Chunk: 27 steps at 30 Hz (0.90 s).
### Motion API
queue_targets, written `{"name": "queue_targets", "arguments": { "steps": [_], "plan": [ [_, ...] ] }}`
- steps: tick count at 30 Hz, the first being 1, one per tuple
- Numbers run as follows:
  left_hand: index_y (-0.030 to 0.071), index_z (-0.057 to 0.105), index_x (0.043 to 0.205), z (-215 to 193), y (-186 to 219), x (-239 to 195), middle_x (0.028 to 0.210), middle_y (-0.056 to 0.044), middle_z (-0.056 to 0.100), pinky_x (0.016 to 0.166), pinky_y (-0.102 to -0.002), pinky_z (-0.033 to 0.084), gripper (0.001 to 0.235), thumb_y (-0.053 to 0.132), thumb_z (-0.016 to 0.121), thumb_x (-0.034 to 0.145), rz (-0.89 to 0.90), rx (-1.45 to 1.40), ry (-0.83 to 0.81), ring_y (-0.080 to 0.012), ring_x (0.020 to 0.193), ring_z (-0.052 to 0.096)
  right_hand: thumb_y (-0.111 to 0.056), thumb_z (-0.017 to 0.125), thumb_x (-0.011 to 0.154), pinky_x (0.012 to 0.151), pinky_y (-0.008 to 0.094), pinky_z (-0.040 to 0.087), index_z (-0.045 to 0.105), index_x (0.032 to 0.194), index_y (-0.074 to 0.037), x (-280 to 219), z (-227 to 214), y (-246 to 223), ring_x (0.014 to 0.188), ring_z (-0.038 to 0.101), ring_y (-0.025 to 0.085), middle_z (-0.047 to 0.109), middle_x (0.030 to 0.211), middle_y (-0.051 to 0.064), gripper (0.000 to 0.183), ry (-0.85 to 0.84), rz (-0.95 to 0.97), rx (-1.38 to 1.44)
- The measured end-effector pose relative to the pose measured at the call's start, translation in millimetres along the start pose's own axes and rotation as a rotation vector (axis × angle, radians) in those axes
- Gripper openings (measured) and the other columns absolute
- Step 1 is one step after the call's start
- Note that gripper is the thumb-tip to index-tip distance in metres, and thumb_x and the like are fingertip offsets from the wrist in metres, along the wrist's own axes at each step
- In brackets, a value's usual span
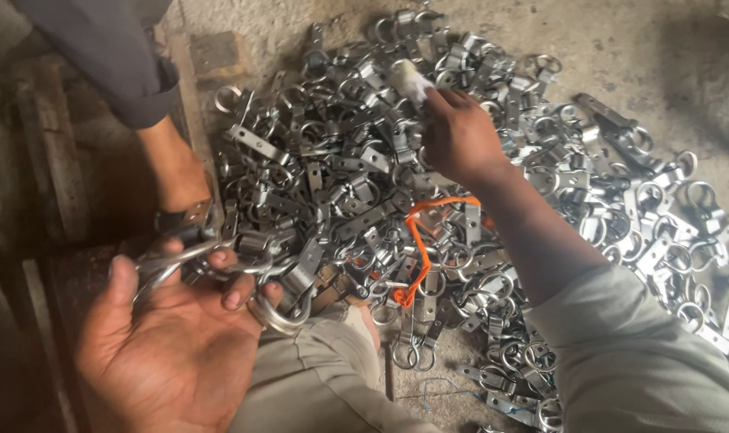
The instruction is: The person picks up metal clips from a pile and wipes them with a cloth before placing them into a manual shearing machine. Another person operates the machine's lever with their foot to cut the metal, while the first person handles the pieces.
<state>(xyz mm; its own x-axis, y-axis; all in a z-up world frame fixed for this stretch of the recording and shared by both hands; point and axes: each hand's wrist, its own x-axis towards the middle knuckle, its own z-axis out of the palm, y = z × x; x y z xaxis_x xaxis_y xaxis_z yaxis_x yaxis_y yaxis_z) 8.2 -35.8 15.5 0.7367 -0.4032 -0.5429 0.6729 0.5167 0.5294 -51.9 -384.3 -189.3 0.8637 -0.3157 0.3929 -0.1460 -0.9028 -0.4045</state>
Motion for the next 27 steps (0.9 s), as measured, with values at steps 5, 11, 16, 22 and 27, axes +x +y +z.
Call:
{"name": "queue_targets", "arguments": {
  "steps": [5,11,16,22,27],
  "plan": [
    [0.016,0.069,0.103,0.6,-0.9,3.1,0.098,-0.009,0.06,0.093,-0.06,0.042,0.038,0.052,0.061,0.095,0.018,0.056,0.049,-0.0242,0.082,0.05,-0.006,0.063,0.102,0.081,0.042,0.061,0.062,0.118,-0.006,40.5,1.0,14.7,0.091,0.078,0.028,0.075,0.102,0.014,0.015,0.158,0.339,0.384],
    [0.014,0.069,0.103,-0.1,-0.1,-0.3,0.098,-0.009,0.06,0.091,-0.06,0.042,0.038,0.05,0.061,0.096,0.017,0.023,0.034,-0.0249,0.082,0.05,0.007,0.067,0.077,0.089,0.045,0.058,0.052,0.143,0.0,11.7,57.9,126.9,0.105,0.068,0.043,0.068,0.116,0.028,0.068,0.049,0.384,0.095],
    [0.016,0.068,0.1,0.0,2.0,-0.4,0.097,-0.008,0.059,0.092,-0.059,0.042,0.036,0.051,0.061,0.096,0.028,0.085,0.079,-0.0237,0.082,0.049,0.005,0.063,0.08,0.09,0.047,0.058,0.046,0.15,-0.005,-31.0,65.8,163.8,0.105,0.07,0.043,0.069,0.111,0.026,0.073,-0.15,0.644,0.097],
    [0.016,0.067,0.1,7.4,-3.3,2.7,0.095,-0.007,0.059,0.09,-0.06,0.043,0.036,0.051,0.06,0.097,0.032,0.087,0.1,-0.0241,0.082,0.05,0.002,0.06,0.084,0.096,0.052,0.055,0.047,0.154,-0.011,-32.5,74.4,170.8,0.11,0.066,0.048,0.068,0.12,0.028,0.072,-0.353,0.694,-0.116],
    [0.013,0.068,0.101,10.1,-6.5,2.5,0.097,-0.009,0.058,0.091,-0.059,0.041,0.038,0.05,0.06,0.097,-0.02,0.035,0.028,-0.0238,0.081,0.048,-0.014,0.079,0.071,0.104,0.048,0.044,0.039,0.148,-0.008,-32.8,76.6,166.2,0.121,0.053,0.051,0.064,0.125,0.026,0.087,-0.404,0.58,-0.197]
  ]
}}
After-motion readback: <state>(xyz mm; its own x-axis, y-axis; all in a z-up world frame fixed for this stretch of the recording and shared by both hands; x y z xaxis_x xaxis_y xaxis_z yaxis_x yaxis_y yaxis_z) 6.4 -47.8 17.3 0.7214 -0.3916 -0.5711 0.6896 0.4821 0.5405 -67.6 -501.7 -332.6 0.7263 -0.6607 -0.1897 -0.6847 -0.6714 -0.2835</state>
